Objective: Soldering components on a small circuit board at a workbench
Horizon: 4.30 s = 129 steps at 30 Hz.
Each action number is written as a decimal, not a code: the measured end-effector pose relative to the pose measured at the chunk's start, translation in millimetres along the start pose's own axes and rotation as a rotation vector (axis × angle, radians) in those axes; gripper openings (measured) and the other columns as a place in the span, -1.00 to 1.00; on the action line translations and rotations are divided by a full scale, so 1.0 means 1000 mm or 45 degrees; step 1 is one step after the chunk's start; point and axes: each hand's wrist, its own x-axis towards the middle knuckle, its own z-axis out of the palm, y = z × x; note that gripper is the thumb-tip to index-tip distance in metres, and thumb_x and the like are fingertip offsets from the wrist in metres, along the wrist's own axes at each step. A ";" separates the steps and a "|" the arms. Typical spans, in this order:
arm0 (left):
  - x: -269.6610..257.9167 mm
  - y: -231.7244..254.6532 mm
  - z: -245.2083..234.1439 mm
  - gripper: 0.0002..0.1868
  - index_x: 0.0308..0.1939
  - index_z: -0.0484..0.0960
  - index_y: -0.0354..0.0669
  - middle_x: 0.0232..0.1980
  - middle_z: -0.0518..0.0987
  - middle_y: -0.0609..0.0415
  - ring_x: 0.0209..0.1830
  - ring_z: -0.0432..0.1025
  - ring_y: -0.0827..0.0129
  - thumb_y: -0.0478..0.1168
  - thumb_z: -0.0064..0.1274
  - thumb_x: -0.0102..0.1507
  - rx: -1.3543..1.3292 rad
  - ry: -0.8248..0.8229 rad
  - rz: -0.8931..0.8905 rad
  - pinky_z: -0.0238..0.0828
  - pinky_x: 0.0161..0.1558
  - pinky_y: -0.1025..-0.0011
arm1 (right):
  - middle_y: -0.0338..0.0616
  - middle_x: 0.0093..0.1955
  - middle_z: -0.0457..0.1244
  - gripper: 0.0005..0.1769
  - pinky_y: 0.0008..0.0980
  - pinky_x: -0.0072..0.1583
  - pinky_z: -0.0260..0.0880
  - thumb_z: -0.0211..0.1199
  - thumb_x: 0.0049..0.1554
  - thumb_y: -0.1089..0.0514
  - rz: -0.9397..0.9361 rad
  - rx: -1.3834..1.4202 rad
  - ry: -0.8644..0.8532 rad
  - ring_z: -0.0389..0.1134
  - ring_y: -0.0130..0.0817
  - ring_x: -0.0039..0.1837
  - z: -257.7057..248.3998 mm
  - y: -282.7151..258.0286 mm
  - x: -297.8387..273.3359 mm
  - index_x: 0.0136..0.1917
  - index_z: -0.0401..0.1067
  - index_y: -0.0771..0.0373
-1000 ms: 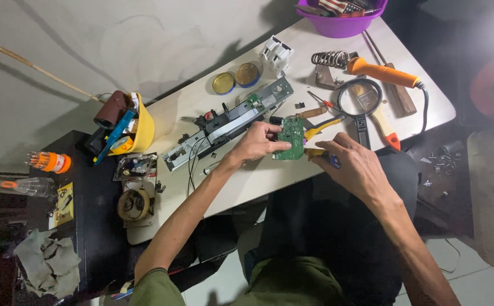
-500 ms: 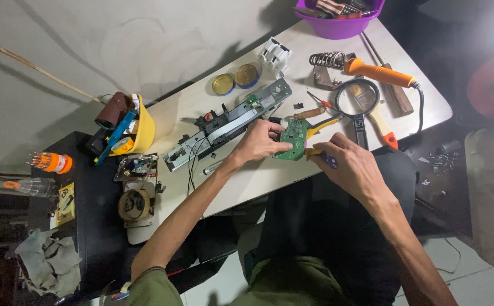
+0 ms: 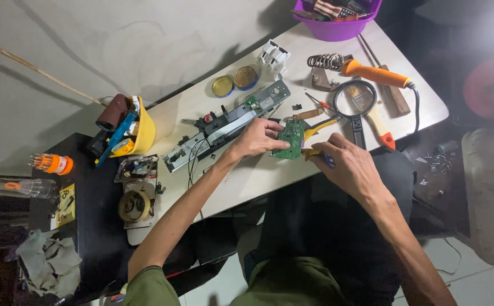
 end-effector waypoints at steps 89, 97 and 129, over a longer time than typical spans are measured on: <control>-0.003 -0.028 0.024 -0.43 -0.06 0.73 -0.18 -0.06 0.69 -0.17 0.01 0.61 0.04 -0.04 0.52 -0.08 -0.099 0.207 0.128 0.54 0.07 0.23 | -0.09 -0.05 0.43 -0.69 -0.06 -0.09 0.54 0.29 0.18 -0.06 0.431 -0.030 -0.297 0.53 -0.01 -0.11 -0.002 -0.040 0.033 0.14 0.60 0.06; -0.038 0.012 0.018 -0.60 -0.19 0.71 -0.20 -0.44 0.56 0.12 -0.42 0.46 0.52 -0.16 0.44 -0.05 -0.229 0.234 0.121 0.50 -0.23 0.47 | -0.10 -0.03 0.42 -0.70 -0.05 -0.07 0.54 0.28 0.19 -0.05 0.418 -0.003 -0.252 0.52 0.00 -0.10 -0.001 -0.044 0.032 0.15 0.60 0.04; -0.047 -0.003 0.034 -0.61 -0.32 0.53 -0.14 -0.55 0.46 0.05 -0.48 0.38 0.44 -0.10 0.44 -0.01 -0.180 0.364 0.268 0.36 -0.43 0.38 | -0.08 0.00 0.33 -0.69 0.00 -0.06 0.53 0.39 0.11 0.05 0.347 0.187 -0.029 0.48 0.03 -0.03 0.021 -0.039 0.022 0.13 0.58 0.10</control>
